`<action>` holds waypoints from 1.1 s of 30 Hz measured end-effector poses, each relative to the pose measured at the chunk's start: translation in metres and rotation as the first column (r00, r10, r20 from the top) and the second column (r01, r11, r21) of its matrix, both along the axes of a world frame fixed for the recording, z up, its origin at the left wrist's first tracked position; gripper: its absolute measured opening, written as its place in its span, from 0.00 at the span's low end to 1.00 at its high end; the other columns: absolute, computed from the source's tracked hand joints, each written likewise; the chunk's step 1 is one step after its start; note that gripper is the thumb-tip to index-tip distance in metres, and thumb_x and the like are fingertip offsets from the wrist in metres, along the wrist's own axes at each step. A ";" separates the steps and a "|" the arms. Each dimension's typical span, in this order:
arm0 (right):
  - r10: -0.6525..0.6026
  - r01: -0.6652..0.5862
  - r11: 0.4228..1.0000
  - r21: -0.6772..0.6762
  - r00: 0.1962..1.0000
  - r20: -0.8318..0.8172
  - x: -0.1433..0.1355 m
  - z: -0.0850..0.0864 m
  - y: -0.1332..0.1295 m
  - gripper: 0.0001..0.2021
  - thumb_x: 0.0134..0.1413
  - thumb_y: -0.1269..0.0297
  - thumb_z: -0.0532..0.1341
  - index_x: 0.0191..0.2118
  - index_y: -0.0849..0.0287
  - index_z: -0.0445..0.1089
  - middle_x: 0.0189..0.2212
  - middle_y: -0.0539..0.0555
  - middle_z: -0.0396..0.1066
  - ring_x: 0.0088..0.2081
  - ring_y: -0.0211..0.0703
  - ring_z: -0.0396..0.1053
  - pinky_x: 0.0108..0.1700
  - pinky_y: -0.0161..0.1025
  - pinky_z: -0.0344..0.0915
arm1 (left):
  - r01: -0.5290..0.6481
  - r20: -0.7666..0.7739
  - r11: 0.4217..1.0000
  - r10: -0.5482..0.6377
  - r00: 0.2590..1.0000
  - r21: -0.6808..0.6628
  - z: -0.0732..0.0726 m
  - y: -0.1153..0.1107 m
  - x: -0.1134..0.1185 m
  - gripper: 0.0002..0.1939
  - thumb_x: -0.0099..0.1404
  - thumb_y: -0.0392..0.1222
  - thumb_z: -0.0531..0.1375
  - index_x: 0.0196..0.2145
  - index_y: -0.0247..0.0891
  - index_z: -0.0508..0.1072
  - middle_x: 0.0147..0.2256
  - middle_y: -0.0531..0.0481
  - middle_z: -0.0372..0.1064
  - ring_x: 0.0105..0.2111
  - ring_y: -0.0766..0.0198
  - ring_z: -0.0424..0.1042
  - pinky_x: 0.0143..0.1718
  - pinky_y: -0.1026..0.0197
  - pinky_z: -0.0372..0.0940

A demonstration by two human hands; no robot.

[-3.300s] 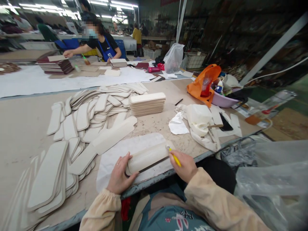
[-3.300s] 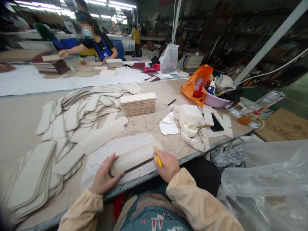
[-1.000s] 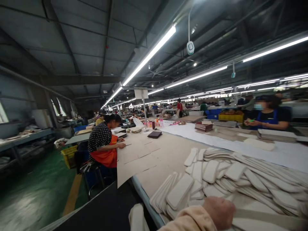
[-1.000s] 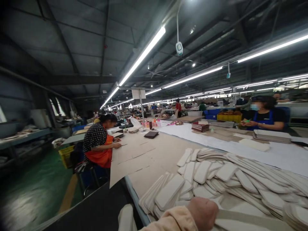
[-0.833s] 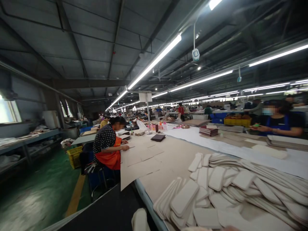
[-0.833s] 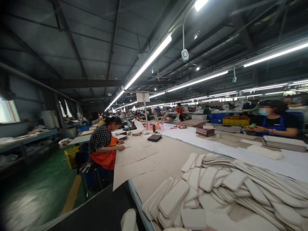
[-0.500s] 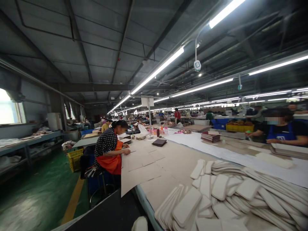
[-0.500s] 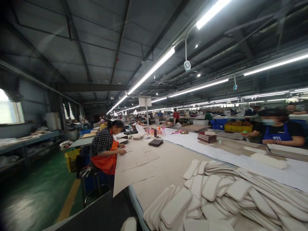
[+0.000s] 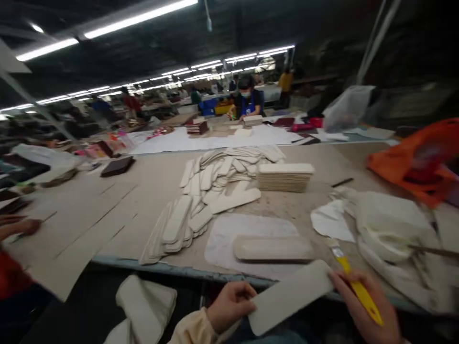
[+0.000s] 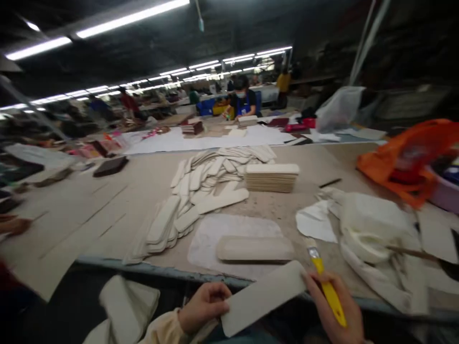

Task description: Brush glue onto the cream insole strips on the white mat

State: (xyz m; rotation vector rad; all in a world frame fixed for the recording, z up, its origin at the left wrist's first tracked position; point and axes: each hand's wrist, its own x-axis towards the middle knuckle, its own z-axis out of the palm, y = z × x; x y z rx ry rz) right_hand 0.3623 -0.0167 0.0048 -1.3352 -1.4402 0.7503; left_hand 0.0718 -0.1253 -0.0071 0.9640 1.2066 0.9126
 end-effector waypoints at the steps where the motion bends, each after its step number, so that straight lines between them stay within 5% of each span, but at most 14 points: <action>1: -0.009 0.010 0.999 -0.034 1.000 0.010 0.002 0.000 0.000 0.19 0.46 0.47 0.64 0.34 0.56 0.61 0.32 0.52 0.70 0.34 0.46 0.70 0.39 0.43 0.70 | -0.066 0.083 0.996 0.071 0.994 -0.060 0.001 0.002 -0.004 0.25 0.46 0.56 0.67 0.34 0.32 0.71 0.24 0.52 0.66 0.23 0.70 0.63 0.24 0.67 0.59; 4: -0.018 0.020 0.998 -0.059 0.999 0.046 -0.009 0.001 0.015 0.18 0.47 0.49 0.64 0.34 0.56 0.60 0.31 0.52 0.70 0.29 0.44 0.70 0.34 0.41 0.69 | -0.245 0.073 0.967 0.250 0.966 -0.068 0.012 0.022 -0.018 0.25 0.44 0.51 0.69 0.36 0.34 0.70 0.26 0.53 0.66 0.25 0.70 0.65 0.28 0.66 0.60; 8: -0.072 0.070 0.997 0.016 0.983 0.167 -0.030 0.005 0.038 0.17 0.49 0.47 0.61 0.34 0.56 0.61 0.30 0.53 0.71 0.29 0.44 0.69 0.34 0.40 0.66 | -0.386 -0.180 0.921 0.389 0.903 0.057 0.023 0.062 -0.033 0.24 0.48 0.51 0.65 0.38 0.36 0.68 0.25 0.56 0.64 0.23 0.70 0.64 0.25 0.66 0.61; 14: -0.063 0.068 0.998 -0.007 0.963 0.262 -0.040 0.002 0.054 0.16 0.52 0.47 0.58 0.33 0.56 0.63 0.28 0.52 0.69 0.27 0.42 0.67 0.30 0.37 0.63 | -0.251 -0.578 0.944 0.329 0.747 0.214 0.013 0.105 -0.046 0.16 0.54 0.48 0.60 0.39 0.38 0.67 0.22 0.58 0.66 0.22 0.68 0.66 0.26 0.65 0.61; 33: -0.003 0.032 0.998 -0.055 0.886 0.463 -0.040 -0.032 0.068 0.08 0.55 0.57 0.55 0.32 0.55 0.60 0.25 0.49 0.68 0.26 0.42 0.66 0.31 0.37 0.59 | -0.040 -0.821 0.979 0.189 0.539 0.200 0.007 0.120 -0.050 0.13 0.58 0.48 0.57 0.38 0.39 0.71 0.25 0.54 0.70 0.27 0.63 0.70 0.33 0.61 0.60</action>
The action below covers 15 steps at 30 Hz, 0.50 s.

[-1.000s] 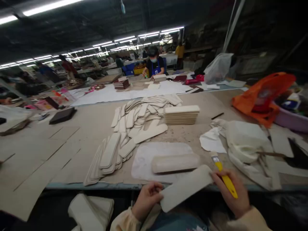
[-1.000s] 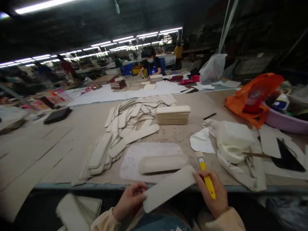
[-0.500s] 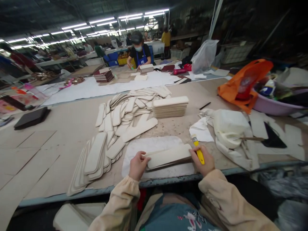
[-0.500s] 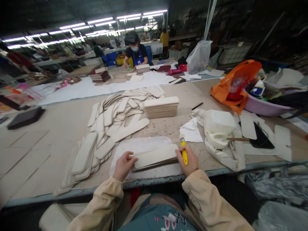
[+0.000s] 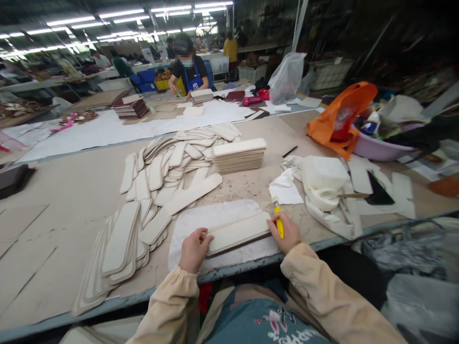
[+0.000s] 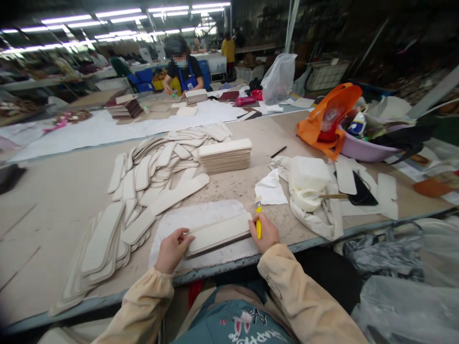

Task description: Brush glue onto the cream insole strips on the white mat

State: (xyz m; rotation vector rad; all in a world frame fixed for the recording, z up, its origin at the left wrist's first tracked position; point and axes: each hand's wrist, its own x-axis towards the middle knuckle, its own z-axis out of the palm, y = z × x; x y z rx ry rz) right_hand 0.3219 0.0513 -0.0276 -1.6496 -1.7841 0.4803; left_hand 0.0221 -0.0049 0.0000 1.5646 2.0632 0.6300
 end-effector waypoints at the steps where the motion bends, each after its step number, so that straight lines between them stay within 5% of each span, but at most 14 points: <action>1: 0.006 -0.006 1.000 0.008 1.000 0.017 0.000 -0.001 0.000 0.07 0.55 0.57 0.55 0.32 0.55 0.60 0.25 0.49 0.67 0.27 0.42 0.66 0.31 0.37 0.59 | 0.014 -0.029 1.000 -0.014 0.999 -0.009 0.000 0.000 -0.001 0.14 0.58 0.48 0.56 0.38 0.38 0.72 0.25 0.53 0.70 0.28 0.62 0.70 0.33 0.61 0.61; 10: -0.003 -0.012 0.988 0.151 0.995 0.096 0.002 -0.007 0.001 0.04 0.54 0.63 0.56 0.34 0.56 0.61 0.29 0.54 0.69 0.32 0.47 0.68 0.35 0.41 0.64 | 0.108 -0.136 0.994 -0.107 0.985 0.000 -0.009 0.006 -0.009 0.20 0.58 0.53 0.53 0.39 0.37 0.74 0.28 0.50 0.70 0.29 0.60 0.69 0.35 0.58 0.63; 15: 0.279 -0.298 0.896 0.328 0.954 0.105 -0.025 0.004 -0.010 0.02 0.58 0.67 0.55 0.35 0.57 0.63 0.40 0.59 0.71 0.47 0.47 0.66 0.48 0.45 0.64 | 0.154 -0.153 0.987 -0.145 0.978 0.046 -0.010 0.007 -0.011 0.21 0.59 0.54 0.52 0.39 0.37 0.74 0.26 0.50 0.68 0.28 0.60 0.68 0.34 0.58 0.64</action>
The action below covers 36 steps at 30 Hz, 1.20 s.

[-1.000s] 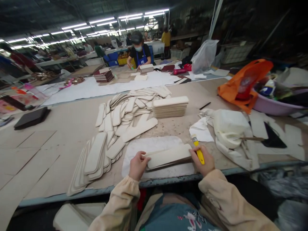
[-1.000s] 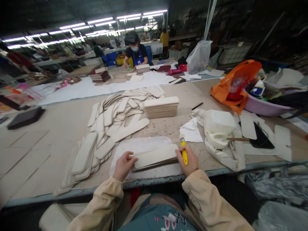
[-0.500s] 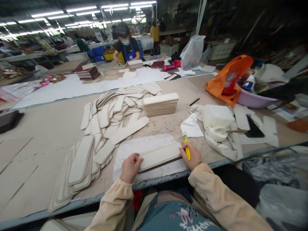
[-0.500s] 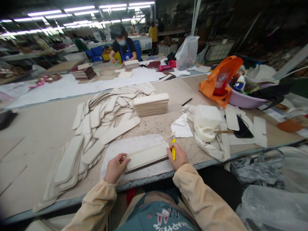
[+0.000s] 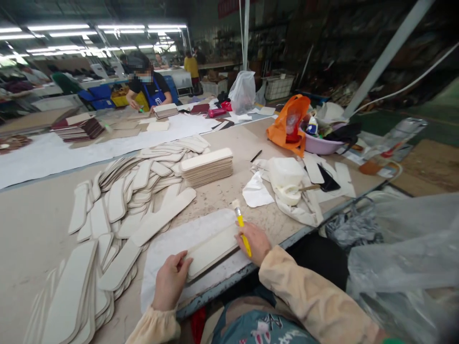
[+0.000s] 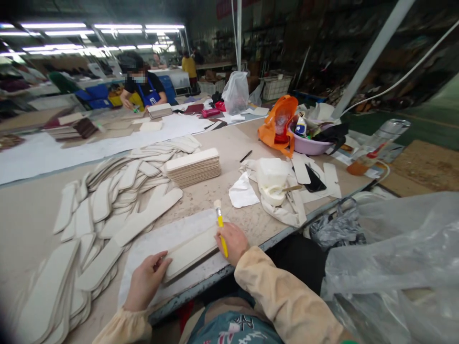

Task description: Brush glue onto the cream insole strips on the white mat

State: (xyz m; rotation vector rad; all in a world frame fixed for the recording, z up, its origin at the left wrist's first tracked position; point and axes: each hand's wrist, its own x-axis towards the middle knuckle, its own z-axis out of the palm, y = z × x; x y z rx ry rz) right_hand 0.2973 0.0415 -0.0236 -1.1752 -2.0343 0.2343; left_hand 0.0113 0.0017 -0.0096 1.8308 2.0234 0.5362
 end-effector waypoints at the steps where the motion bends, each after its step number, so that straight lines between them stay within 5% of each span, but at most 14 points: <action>1: 0.080 -0.080 0.997 0.019 0.997 0.000 -0.011 0.001 -0.004 0.02 0.58 0.66 0.55 0.35 0.57 0.64 0.42 0.59 0.70 0.50 0.47 0.65 0.51 0.45 0.62 | 0.010 -0.003 1.000 -0.010 1.000 0.004 0.000 0.000 -0.001 0.21 0.59 0.54 0.52 0.39 0.37 0.74 0.26 0.51 0.67 0.28 0.60 0.68 0.34 0.57 0.64; 4: 0.261 -0.262 0.965 0.013 0.962 0.077 -0.044 -0.003 -0.015 0.08 0.58 0.59 0.57 0.39 0.57 0.65 0.47 0.58 0.68 0.57 0.46 0.58 0.58 0.46 0.55 | 0.031 0.008 1.000 -0.031 0.999 0.008 -0.002 0.001 -0.002 0.22 0.58 0.56 0.52 0.39 0.37 0.74 0.26 0.51 0.67 0.28 0.60 0.68 0.33 0.57 0.64; 8: 0.328 -0.318 0.945 -0.081 0.926 0.188 -0.060 -0.015 -0.020 0.17 0.55 0.50 0.59 0.42 0.58 0.66 0.50 0.59 0.66 0.60 0.47 0.53 0.61 0.49 0.48 | 0.057 0.010 0.998 -0.057 0.998 0.021 -0.004 0.003 -0.004 0.21 0.58 0.56 0.53 0.38 0.38 0.73 0.26 0.51 0.67 0.27 0.60 0.68 0.33 0.58 0.64; 17: 0.044 -0.014 0.975 -0.221 0.990 0.131 0.018 -0.018 -0.007 0.14 0.51 0.57 0.64 0.40 0.58 0.64 0.53 0.62 0.65 0.61 0.50 0.53 0.61 0.53 0.47 | 0.078 -0.020 0.997 -0.078 0.997 0.018 -0.003 0.003 -0.003 0.18 0.60 0.53 0.52 0.39 0.38 0.72 0.27 0.52 0.66 0.27 0.61 0.67 0.33 0.57 0.64; 22: -0.270 0.226 0.907 -0.354 0.959 -0.080 0.027 -0.024 -0.001 0.09 0.54 0.62 0.59 0.40 0.55 0.60 0.50 0.61 0.67 0.50 0.48 0.68 0.49 0.48 0.64 | 0.077 -0.009 0.997 -0.077 0.997 0.024 -0.004 0.002 -0.002 0.19 0.60 0.53 0.52 0.38 0.38 0.72 0.27 0.51 0.65 0.27 0.61 0.67 0.33 0.57 0.64; 31: -0.301 0.217 0.925 -0.311 0.918 -0.256 0.017 -0.013 0.008 0.07 0.50 0.64 0.58 0.35 0.54 0.58 0.43 0.56 0.71 0.46 0.49 0.69 0.47 0.47 0.64 | 0.087 -0.039 0.993 -0.084 0.996 0.085 -0.001 -0.001 0.001 0.17 0.61 0.50 0.52 0.40 0.37 0.72 0.31 0.49 0.65 0.30 0.61 0.68 0.36 0.56 0.65; 36: -0.304 0.119 0.917 -0.380 0.825 -0.477 0.010 0.013 0.011 0.13 0.49 0.59 0.61 0.36 0.54 0.57 0.34 0.51 0.69 0.31 0.42 0.68 0.37 0.42 0.65 | 0.114 0.016 0.990 -0.116 0.993 0.082 0.009 -0.003 0.003 0.12 0.59 0.47 0.54 0.34 0.38 0.72 0.34 0.47 0.65 0.35 0.59 0.69 0.40 0.53 0.66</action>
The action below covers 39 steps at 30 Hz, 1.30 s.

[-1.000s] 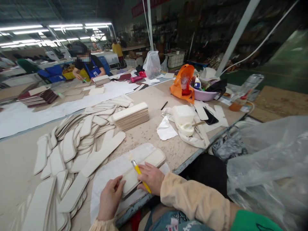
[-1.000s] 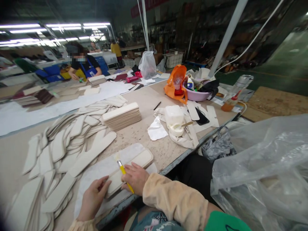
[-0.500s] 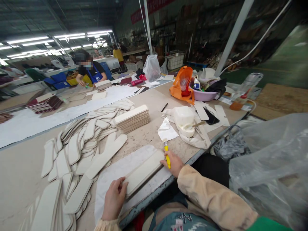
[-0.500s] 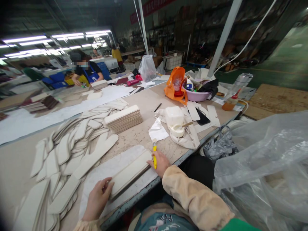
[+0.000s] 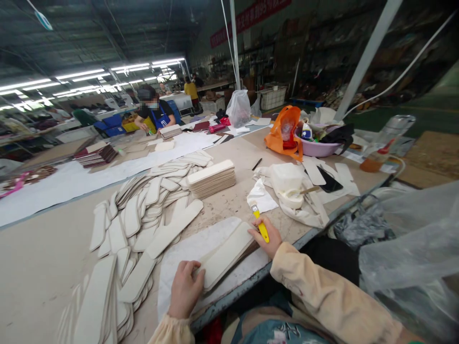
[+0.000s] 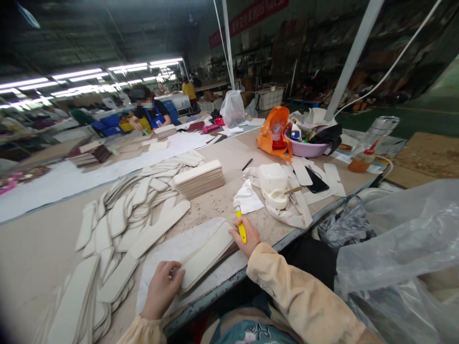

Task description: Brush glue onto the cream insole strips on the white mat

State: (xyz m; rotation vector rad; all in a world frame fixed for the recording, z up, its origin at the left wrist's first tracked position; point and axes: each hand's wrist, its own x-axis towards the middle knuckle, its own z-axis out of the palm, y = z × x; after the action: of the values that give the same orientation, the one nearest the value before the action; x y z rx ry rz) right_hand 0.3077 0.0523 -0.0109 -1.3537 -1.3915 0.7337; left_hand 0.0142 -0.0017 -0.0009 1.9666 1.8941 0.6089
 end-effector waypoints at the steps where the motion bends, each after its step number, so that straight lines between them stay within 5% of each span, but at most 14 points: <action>1: 0.017 -0.016 1.000 0.008 0.997 -0.071 -0.003 0.008 0.002 0.13 0.49 0.58 0.62 0.36 0.54 0.56 0.33 0.50 0.67 0.30 0.41 0.66 0.35 0.40 0.65 | 0.016 0.033 1.000 -0.016 0.999 0.006 0.002 0.001 -0.001 0.12 0.58 0.47 0.55 0.35 0.38 0.72 0.35 0.47 0.66 0.37 0.58 0.69 0.41 0.53 0.66; 7: 0.267 -0.254 0.963 0.086 0.879 -0.394 -0.017 0.077 0.021 0.18 0.46 0.56 0.65 0.34 0.53 0.53 0.30 0.47 0.63 0.29 0.37 0.63 0.32 0.35 0.62 | 0.111 0.339 0.994 -0.096 0.936 -0.024 0.029 0.015 0.009 0.28 0.56 0.48 0.60 0.53 0.39 0.64 0.53 0.42 0.64 0.53 0.53 0.62 0.53 0.49 0.58; 10: 0.345 -0.321 0.938 0.128 0.848 -0.402 -0.017 0.104 0.030 0.18 0.46 0.57 0.65 0.34 0.53 0.53 0.30 0.46 0.62 0.28 0.36 0.61 0.31 0.34 0.60 | 0.265 0.502 0.958 -0.177 0.847 -0.110 0.044 0.019 0.030 0.20 0.56 0.47 0.60 0.46 0.37 0.70 0.43 0.44 0.71 0.44 0.56 0.68 0.46 0.56 0.62; 13: 0.353 -0.314 0.935 0.163 0.871 -0.343 -0.012 0.119 0.035 0.17 0.47 0.58 0.65 0.35 0.53 0.54 0.31 0.46 0.62 0.27 0.35 0.59 0.30 0.33 0.58 | 0.264 0.640 0.952 -0.106 0.761 -0.156 0.050 0.015 0.057 0.13 0.58 0.49 0.59 0.33 0.36 0.72 0.28 0.50 0.70 0.30 0.62 0.67 0.32 0.62 0.62; 20: 0.222 -0.195 0.968 0.156 0.957 -0.186 0.002 0.125 0.035 0.17 0.46 0.57 0.65 0.33 0.54 0.54 0.20 0.41 0.51 0.21 0.34 0.50 0.24 0.32 0.49 | 0.223 0.783 0.953 0.024 0.622 -0.206 0.050 -0.007 0.098 0.16 0.55 0.54 0.61 0.30 0.36 0.70 0.26 0.52 0.68 0.28 0.63 0.65 0.29 0.64 0.59; 33: 0.190 -0.163 0.976 0.147 0.964 -0.189 0.020 0.116 0.037 0.16 0.47 0.57 0.63 0.33 0.53 0.54 0.19 0.41 0.51 0.21 0.34 0.51 0.24 0.32 0.50 | 0.210 0.781 0.948 0.059 0.621 -0.238 0.047 -0.011 0.118 0.16 0.57 0.54 0.59 0.32 0.37 0.69 0.28 0.53 0.67 0.29 0.64 0.65 0.29 0.65 0.59; 36: 0.183 -0.156 0.977 0.145 0.964 -0.195 0.022 0.114 0.039 0.16 0.46 0.57 0.64 0.33 0.54 0.55 0.19 0.40 0.50 0.21 0.33 0.49 0.24 0.32 0.49 | 0.243 0.841 0.923 0.136 0.523 -0.300 0.049 -0.012 0.122 0.15 0.57 0.52 0.60 0.32 0.36 0.69 0.27 0.53 0.67 0.27 0.66 0.65 0.28 0.66 0.60; 39: 0.178 -0.150 0.979 0.136 0.958 -0.224 0.026 0.112 0.044 0.17 0.45 0.56 0.65 0.33 0.54 0.55 0.19 0.41 0.50 0.21 0.33 0.49 0.24 0.31 0.49 | 0.304 0.912 0.879 0.276 0.303 -0.367 0.048 -0.017 0.123 0.18 0.59 0.53 0.59 0.37 0.34 0.71 0.31 0.48 0.71 0.31 0.63 0.69 0.31 0.64 0.64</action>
State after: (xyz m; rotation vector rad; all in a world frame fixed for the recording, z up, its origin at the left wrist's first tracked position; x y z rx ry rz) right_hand 0.3339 0.0960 0.1007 -1.0313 -1.3447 0.8786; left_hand 0.1376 -0.0189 0.0471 0.8255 1.0217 0.9104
